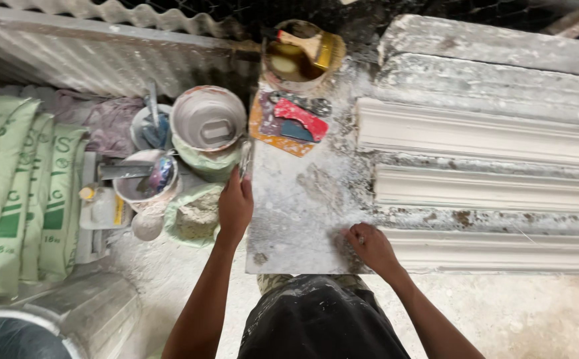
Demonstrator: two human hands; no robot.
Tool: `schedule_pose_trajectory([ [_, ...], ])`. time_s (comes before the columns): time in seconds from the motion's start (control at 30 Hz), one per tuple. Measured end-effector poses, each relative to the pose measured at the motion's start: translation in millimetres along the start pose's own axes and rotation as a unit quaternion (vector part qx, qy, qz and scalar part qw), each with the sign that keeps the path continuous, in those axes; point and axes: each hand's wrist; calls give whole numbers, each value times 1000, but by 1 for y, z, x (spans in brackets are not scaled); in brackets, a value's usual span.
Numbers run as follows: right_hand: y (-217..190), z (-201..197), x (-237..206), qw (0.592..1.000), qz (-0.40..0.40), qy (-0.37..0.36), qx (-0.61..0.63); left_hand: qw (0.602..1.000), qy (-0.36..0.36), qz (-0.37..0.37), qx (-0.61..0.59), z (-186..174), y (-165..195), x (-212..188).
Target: The person scrapes excess plaster off decorative plaster cornice moldings with a small hand scraper, then washes their hands and the scraper at a water tap. They wipe a molding with a cloth, pick up the scraper again, and continue scraping plaster residue from the moldings.
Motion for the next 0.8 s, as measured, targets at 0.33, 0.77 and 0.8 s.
schedule_pose_trajectory([
  [0.33, 78, -51, -33, 997, -16, -38, 63, 982, -134, -124, -43, 49, 63, -155],
  [0.77, 94, -25, -28, 947, -241, -200, -71, 966, -102, -223, 79, 158, 155, -356],
  [0.8, 86, -20, -24, 946, -219, -222, -90, 967, -80, -226, 89, 160, 161, -360],
])
Point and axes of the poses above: each hand's wrist, its own x-axis towards the middle knuckle, its own z-axis out of the palm, y = z × x, and after that the axes turned 4 degrees about -z, right-handed
